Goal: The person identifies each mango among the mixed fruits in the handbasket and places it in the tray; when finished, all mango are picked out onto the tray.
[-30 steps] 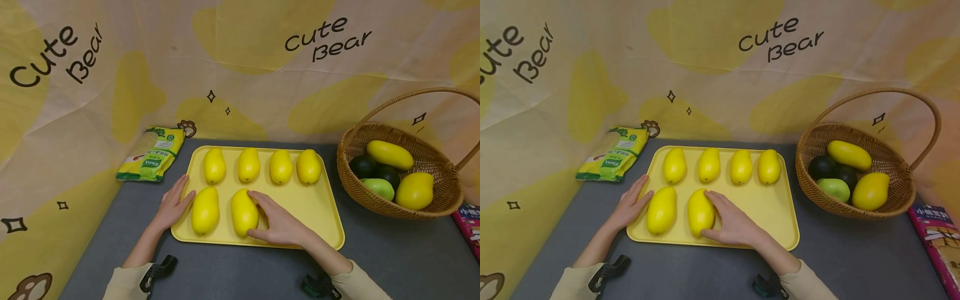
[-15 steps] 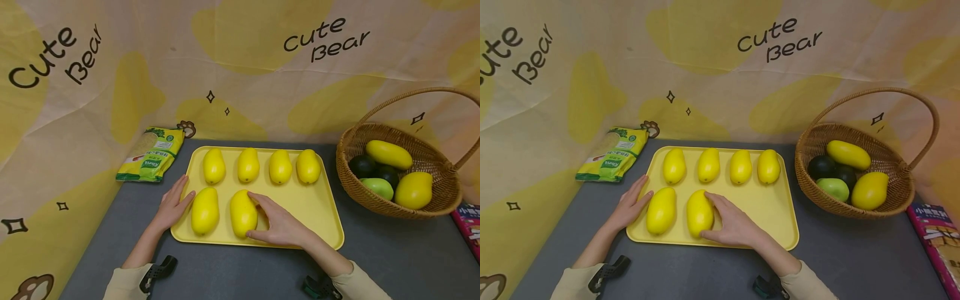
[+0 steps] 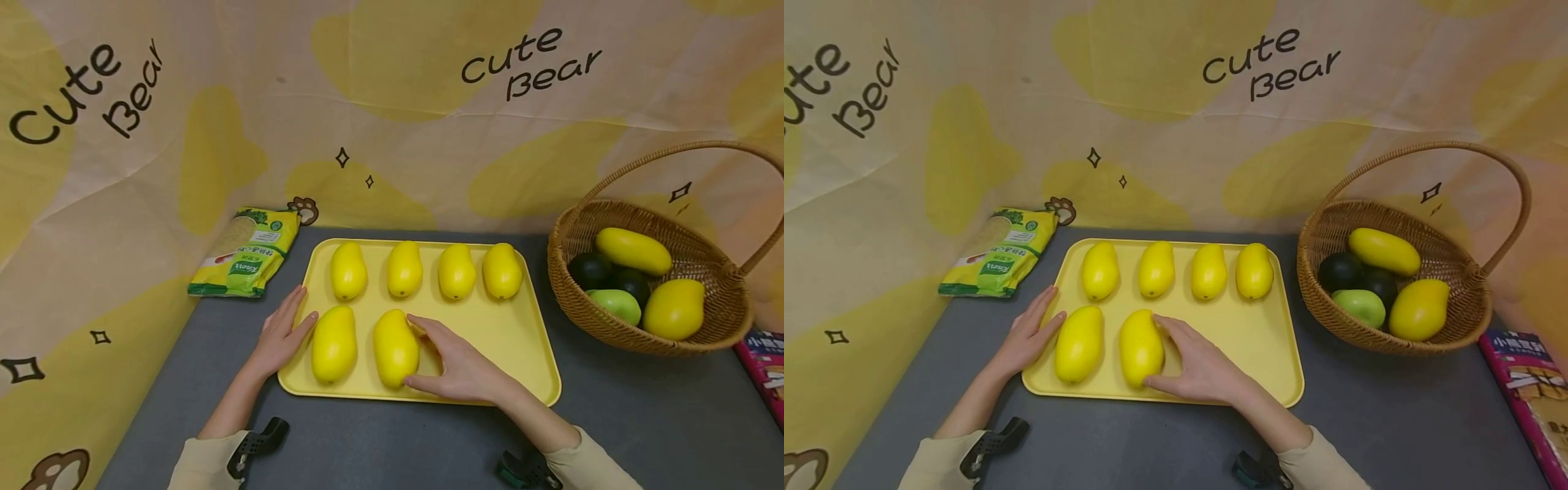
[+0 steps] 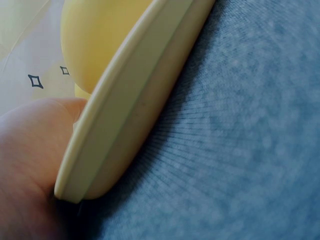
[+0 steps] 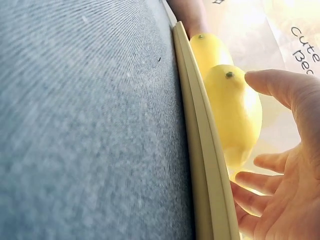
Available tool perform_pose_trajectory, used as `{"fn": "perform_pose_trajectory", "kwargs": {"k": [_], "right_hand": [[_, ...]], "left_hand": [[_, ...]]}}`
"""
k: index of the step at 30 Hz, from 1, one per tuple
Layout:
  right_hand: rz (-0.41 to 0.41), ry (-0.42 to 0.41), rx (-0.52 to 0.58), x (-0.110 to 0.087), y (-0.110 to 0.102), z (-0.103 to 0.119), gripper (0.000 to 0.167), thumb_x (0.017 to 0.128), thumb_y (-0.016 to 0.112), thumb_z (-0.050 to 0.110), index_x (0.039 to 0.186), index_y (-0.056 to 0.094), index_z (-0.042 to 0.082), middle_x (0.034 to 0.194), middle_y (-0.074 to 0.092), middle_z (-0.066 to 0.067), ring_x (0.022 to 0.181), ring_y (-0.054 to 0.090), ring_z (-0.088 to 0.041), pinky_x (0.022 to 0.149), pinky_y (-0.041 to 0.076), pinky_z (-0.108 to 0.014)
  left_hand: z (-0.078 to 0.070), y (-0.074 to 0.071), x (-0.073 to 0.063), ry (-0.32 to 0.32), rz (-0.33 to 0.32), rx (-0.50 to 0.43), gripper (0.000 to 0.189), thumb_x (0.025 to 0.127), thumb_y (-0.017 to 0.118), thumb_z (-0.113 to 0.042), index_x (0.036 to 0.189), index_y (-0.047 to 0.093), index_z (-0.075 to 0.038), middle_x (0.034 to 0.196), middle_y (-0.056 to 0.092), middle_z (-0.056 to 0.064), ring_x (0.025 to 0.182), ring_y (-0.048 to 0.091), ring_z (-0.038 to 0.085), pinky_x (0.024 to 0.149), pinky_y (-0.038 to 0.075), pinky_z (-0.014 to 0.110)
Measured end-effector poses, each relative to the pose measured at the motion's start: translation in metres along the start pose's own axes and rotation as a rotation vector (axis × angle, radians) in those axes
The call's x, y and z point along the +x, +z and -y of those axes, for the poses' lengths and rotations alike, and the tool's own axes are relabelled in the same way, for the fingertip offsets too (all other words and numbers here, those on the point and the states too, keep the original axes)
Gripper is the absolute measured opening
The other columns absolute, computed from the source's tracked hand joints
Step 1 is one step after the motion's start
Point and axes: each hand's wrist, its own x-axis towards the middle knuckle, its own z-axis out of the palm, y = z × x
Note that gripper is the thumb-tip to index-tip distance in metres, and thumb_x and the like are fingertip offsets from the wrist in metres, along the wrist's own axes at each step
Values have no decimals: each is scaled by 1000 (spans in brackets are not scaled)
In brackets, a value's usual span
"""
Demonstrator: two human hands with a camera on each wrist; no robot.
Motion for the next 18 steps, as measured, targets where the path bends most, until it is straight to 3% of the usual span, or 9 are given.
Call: {"fn": "perform_pose_trajectory", "kwargs": {"k": [8, 18], "right_hand": [[-96, 5, 18, -9, -9, -6, 75, 83, 76, 39, 146, 44, 16, 138, 53, -1, 111, 57, -17, 90, 49, -39], [-242, -54, 99, -21, -32, -24, 33, 87, 75, 12, 118, 67, 8, 114, 69, -4, 95, 65, -15, 76, 55, -32]], "left_hand": [[-1, -1, 0, -6, 3, 6, 70, 104, 43, -41, 155, 17, 0, 160, 13, 21, 145, 13, 40, 110, 6, 61], [-1, -1, -1, 1, 5, -2, 70, 104, 43, -41, 155, 18, 0, 160, 13, 21, 145, 13, 40, 110, 6, 61]]}}
